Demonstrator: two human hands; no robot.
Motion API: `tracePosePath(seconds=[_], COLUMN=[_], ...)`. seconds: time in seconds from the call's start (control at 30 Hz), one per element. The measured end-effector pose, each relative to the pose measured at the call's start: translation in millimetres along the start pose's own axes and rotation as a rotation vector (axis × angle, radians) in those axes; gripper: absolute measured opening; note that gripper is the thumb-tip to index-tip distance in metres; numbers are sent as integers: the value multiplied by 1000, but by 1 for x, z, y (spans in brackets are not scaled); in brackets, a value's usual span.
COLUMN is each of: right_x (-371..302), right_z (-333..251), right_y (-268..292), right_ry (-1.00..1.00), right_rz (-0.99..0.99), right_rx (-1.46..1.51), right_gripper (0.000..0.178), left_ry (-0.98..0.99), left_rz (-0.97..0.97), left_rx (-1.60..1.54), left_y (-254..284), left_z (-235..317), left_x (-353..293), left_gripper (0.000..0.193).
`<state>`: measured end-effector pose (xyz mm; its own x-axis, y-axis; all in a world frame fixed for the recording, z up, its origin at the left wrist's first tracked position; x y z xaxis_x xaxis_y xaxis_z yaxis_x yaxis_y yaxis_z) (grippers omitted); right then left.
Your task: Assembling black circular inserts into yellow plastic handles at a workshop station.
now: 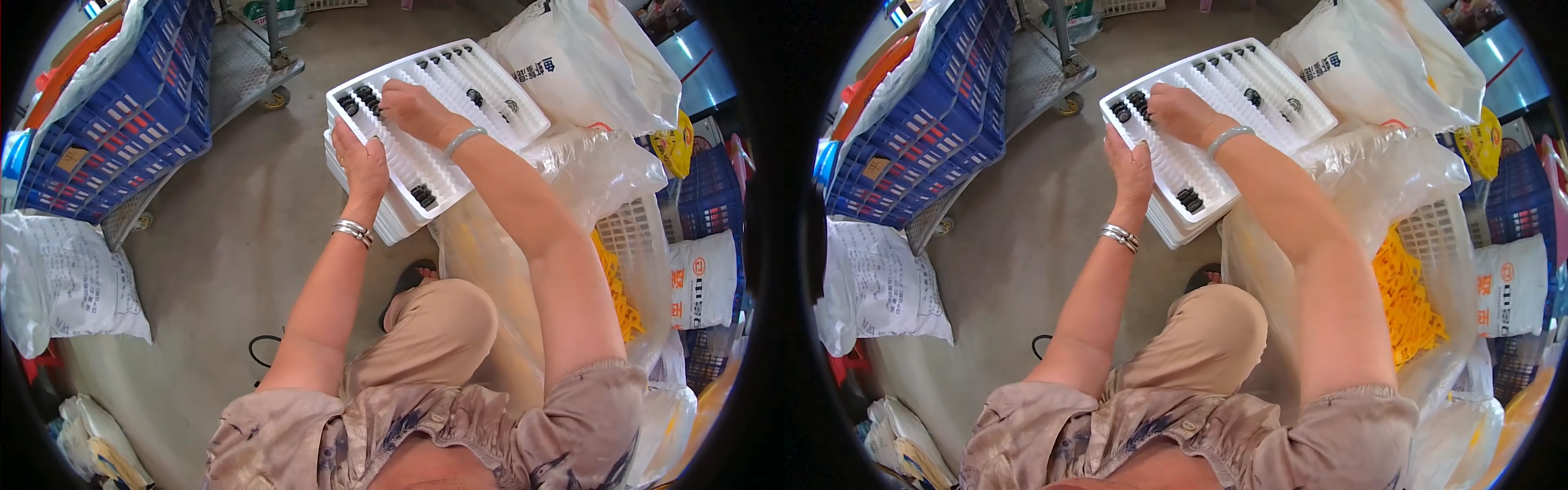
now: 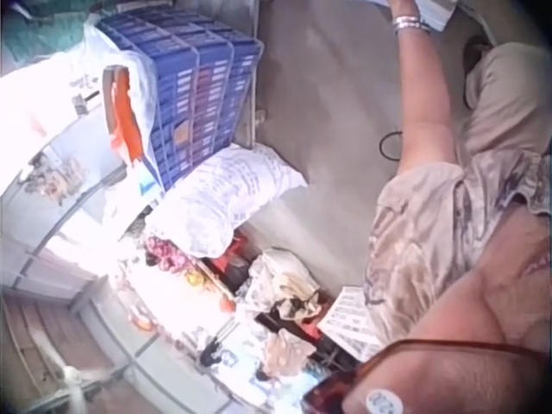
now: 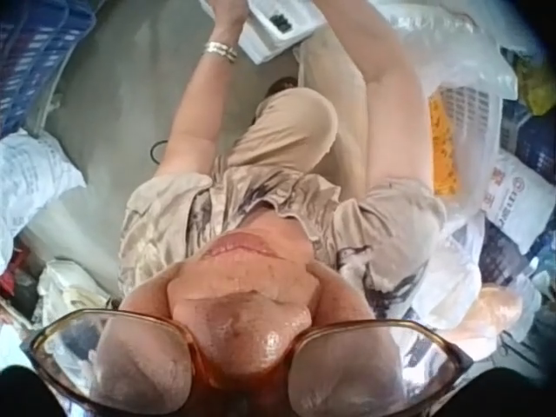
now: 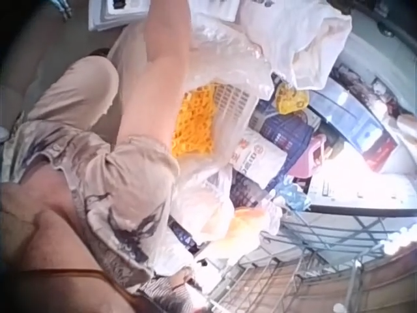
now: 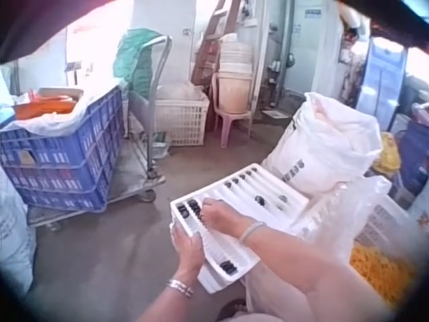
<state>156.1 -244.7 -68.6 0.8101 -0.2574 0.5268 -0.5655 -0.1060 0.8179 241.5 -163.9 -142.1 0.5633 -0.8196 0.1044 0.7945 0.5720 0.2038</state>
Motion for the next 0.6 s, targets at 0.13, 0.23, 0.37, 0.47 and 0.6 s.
tracePosePath(seconds=[0.13,0.23,0.37,0.47,0.6], right_x=[-11,-37,-26,11,32], right_z=[8,-1,-27,-9,28], right_y=[41,49,59,35,-10], right_ry=[-224,-65,-55,-69,-329], right_rz=[126,-139,-145,35,-47], right_rx=[153,-124,-120,-54,-24], right_gripper=[3,5,8,12,15], left_ry=[-23,-35,-66,-40,8], left_rz=[-7,-13,14,11,-42], left_rx=[-30,-14,13,-42,-38], left_y=[1,3,2,0,0], left_z=[2,4,0,-2,2], left_x=[-2,-3,-3,-3,-3], left_gripper=[66,66,66,66,67])
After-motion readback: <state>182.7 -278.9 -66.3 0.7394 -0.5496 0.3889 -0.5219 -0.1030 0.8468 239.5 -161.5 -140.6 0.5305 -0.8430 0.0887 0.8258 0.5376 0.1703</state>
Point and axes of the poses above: each hand's wrist, its own x-axis towards the middle knuckle, its own y-axis out of the back of the hand, z = x × y, the point moved 5 cm from there along x, towards the middle knuckle, and after that the axes turned 7 degrees about y, right-handed, at the moved point
